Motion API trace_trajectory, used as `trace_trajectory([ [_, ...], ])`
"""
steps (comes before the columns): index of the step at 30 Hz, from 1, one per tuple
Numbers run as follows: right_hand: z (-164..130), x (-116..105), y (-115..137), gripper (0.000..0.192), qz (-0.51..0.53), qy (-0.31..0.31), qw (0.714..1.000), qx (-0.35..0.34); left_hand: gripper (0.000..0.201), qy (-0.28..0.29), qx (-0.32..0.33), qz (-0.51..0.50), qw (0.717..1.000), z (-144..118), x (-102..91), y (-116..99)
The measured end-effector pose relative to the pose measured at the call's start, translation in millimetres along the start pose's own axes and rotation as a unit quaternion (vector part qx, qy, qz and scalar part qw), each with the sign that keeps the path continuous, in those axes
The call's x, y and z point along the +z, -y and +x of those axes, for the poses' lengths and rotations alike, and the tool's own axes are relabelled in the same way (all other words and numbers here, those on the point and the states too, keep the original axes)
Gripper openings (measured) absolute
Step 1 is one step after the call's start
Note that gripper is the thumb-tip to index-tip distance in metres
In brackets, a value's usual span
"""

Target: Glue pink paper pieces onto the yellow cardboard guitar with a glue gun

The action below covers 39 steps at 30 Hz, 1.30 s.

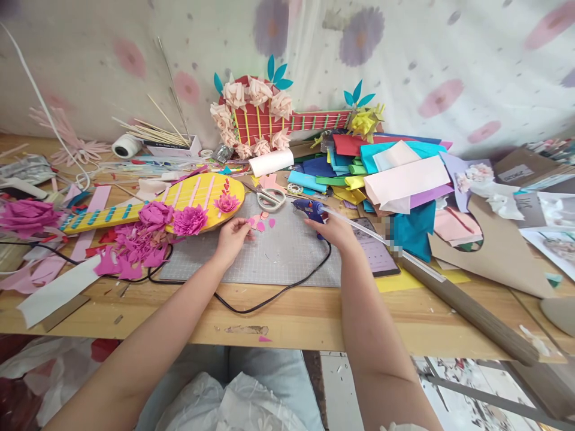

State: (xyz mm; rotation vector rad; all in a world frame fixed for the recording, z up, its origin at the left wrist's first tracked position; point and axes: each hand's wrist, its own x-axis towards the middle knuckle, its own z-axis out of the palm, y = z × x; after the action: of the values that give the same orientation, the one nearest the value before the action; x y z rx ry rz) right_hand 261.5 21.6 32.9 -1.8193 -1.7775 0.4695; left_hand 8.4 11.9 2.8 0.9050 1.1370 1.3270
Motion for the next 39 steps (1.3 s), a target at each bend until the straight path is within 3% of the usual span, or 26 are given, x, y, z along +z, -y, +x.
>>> trace_trajectory([
  [4,6,30,5,0.041,0.022,-0.059,0.994,0.093,0.022,0.003,0.016,0.004,1.000,-1,-0.6,1],
  [7,4,33,13,0.044,0.101,-0.100,0.983,0.112,0.022,0.002,0.007,-0.001,1.000,-3,-0.1,-2],
  [9,-2,27,20,0.046,0.189,-0.080,0.974,0.095,0.019,-0.006,-0.014,-0.001,1.000,-4,0.7,-4],
  [12,-14,19,35,0.046,0.272,0.025,0.961,0.045,0.016,-0.020,-0.038,0.008,0.999,-3,1.9,-6],
  [14,-20,17,45,0.046,0.259,0.094,0.961,0.030,0.016,-0.028,-0.046,0.013,0.998,-3,2.4,-7],
  [17,-25,20,56,0.047,0.211,0.134,0.968,0.016,0.017,-0.035,-0.049,0.015,0.998,-3,2.9,-7],
  [39,-24,24,58,0.044,0.152,0.136,0.979,-0.028,0.014,-0.032,-0.043,0.029,0.998,-4,2.6,-6],
])
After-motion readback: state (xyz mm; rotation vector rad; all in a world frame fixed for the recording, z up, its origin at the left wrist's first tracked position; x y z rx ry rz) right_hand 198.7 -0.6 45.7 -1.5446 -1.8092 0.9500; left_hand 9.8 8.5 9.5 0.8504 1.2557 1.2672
